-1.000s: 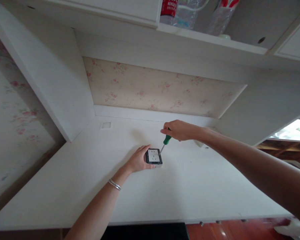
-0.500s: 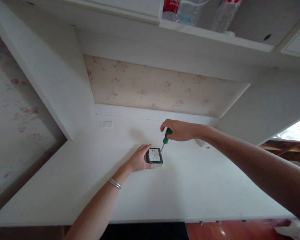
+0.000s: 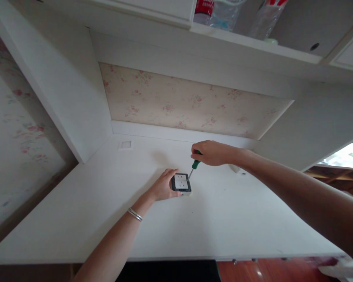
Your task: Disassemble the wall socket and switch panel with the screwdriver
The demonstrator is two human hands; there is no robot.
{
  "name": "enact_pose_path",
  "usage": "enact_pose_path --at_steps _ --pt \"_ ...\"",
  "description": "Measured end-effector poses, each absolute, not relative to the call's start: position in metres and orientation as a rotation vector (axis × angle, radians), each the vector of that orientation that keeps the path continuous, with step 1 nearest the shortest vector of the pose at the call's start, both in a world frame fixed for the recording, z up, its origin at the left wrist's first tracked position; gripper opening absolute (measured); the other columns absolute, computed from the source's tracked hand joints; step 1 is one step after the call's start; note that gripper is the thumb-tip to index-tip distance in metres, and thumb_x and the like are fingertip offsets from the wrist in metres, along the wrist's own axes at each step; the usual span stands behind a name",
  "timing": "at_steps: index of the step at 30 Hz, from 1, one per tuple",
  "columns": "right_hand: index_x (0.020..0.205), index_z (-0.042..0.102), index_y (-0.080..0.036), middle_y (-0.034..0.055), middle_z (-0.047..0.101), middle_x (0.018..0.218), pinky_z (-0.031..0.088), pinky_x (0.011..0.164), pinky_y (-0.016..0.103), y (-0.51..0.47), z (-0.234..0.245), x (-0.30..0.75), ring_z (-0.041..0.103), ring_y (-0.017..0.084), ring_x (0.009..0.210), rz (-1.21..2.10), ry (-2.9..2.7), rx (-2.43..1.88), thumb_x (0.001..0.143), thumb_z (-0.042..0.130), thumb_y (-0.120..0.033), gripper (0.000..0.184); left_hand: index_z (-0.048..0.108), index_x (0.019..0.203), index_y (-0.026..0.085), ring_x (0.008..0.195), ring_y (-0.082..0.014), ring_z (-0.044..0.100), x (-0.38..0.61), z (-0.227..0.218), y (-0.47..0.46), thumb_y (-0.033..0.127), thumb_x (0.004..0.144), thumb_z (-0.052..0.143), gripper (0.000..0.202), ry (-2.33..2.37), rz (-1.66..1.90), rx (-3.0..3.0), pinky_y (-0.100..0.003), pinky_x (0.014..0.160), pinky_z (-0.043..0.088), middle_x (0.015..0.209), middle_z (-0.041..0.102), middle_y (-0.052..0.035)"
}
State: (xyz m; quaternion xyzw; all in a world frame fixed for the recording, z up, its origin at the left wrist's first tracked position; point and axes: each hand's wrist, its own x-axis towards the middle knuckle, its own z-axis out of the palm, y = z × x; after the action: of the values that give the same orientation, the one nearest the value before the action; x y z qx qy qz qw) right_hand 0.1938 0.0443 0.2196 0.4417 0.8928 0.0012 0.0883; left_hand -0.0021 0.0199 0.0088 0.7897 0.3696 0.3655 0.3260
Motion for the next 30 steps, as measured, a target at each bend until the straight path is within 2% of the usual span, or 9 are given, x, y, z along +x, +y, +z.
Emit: enact_pose_path --at_steps 3,7,9,12,16,20,22,25,30 --pt "0.108 0.054 -0.021 0.0083 0.062 0.109 0.039 0.067 0.026 0.0434 0.2191 0.1937 0.059 0.019 0.086 -0.064 2.722 1.255 0.078 0.053 -0.029 0.031 0.040 0.133 0.022 0.117 -0.0282 0.044 -0.0029 0.0074 0.0205 0.035 0.054 0.082 0.090 0.973 0.954 2.055 -0.043 0.105 0.034 0.124 0.044 -0.0093" --pt "0.104 0.056 -0.021 0.0084 0.065 0.101 0.038 0.064 0.028 0.0424 0.2192 0.1934 0.059 0.021 0.081 0.013 2.660 1.326 0.079 0.053 -0.041 0.032 0.041 0.133 0.022 0.117 -0.0269 0.044 -0.0036 0.0071 0.0206 0.036 0.055 0.082 0.089 0.984 0.953 2.055 -0.042 0.105 0.034 0.123 0.043 -0.0094" --pt "0.102 0.056 -0.020 0.0088 0.064 0.102 0.038 0.066 0.028 0.0423 0.2192 0.1935 0.059 0.021 0.083 0.020 2.666 1.330 0.083 0.047 -0.036 0.027 0.042 0.132 0.022 0.115 -0.0263 0.045 -0.0032 0.0071 0.0207 0.036 0.055 0.082 0.088 0.985 0.963 2.048 -0.041 0.105 0.035 0.122 0.043 -0.0092" --pt "0.115 0.049 -0.022 0.0082 0.059 0.116 0.039 0.067 0.027 0.0424 0.2193 0.1940 0.059 0.020 0.086 -0.045 2.707 1.309 0.077 0.053 -0.028 0.039 0.043 0.130 0.023 0.114 -0.0266 0.046 -0.0023 0.0063 0.0215 0.036 0.053 0.083 0.088 0.983 0.981 2.021 -0.042 0.103 0.036 0.121 0.044 -0.0091" --pt "0.100 0.057 -0.021 0.0082 0.065 0.101 0.039 0.065 0.029 0.0430 0.2194 0.1939 0.059 0.022 0.083 0.014 2.629 1.363 0.082 0.049 -0.041 0.028 0.044 0.131 0.023 0.116 -0.0279 0.045 -0.0020 0.0036 0.0233 0.038 0.052 0.084 0.089 0.983 0.989 2.021 -0.043 0.105 0.034 0.122 0.045 -0.0095" --pt "0.108 0.055 -0.022 0.0084 0.061 0.109 0.040 0.069 0.028 0.0432 0.2190 0.1940 0.060 0.020 0.086 -0.021 2.699 1.282 0.080 0.050 -0.029 0.029 0.041 0.132 0.023 0.117 -0.0290 0.044 -0.0030 0.0022 0.0236 0.041 0.051 0.083 0.093 0.990 0.969 2.034 -0.044 0.105 0.033 0.123 0.044 -0.0097" --pt "0.112 0.053 -0.023 0.0084 0.059 0.114 0.040 0.070 0.028 0.0427 0.2190 0.1937 0.060 0.020 0.086 -0.055 2.705 1.260 0.075 0.056 -0.030 0.038 0.040 0.133 0.024 0.118 -0.0293 0.042 -0.0035 0.0028 0.0230 0.041 0.051 0.083 0.094 0.989 0.944 2.057 -0.045 0.105 0.033 0.124 0.043 -0.0095" --pt "0.102 0.058 -0.021 0.0088 0.063 0.103 0.040 0.068 0.030 0.0420 0.2192 0.1921 0.059 0.022 0.084 0.002 2.667 1.334 0.080 0.051 -0.039 0.030 0.040 0.133 0.023 0.118 -0.0288 0.041 -0.0036 0.0045 0.0220 0.041 0.052 0.083 0.094 1.004 0.932 2.081 -0.044 0.106 0.032 0.124 0.042 -0.0100" --pt "0.104 0.057 -0.024 0.0067 0.061 0.108 0.040 0.069 0.028 0.0447 0.2209 0.1893 0.059 0.020 0.084 -0.074 2.710 1.184 0.075 0.055 -0.031 0.029 0.041 0.133 0.023 0.120 -0.0302 0.037 -0.0031 0.0058 0.0211 0.043 0.052 0.082 0.093 1.046 0.915 2.089 -0.045 0.105 0.032 0.124 0.043 -0.0104"
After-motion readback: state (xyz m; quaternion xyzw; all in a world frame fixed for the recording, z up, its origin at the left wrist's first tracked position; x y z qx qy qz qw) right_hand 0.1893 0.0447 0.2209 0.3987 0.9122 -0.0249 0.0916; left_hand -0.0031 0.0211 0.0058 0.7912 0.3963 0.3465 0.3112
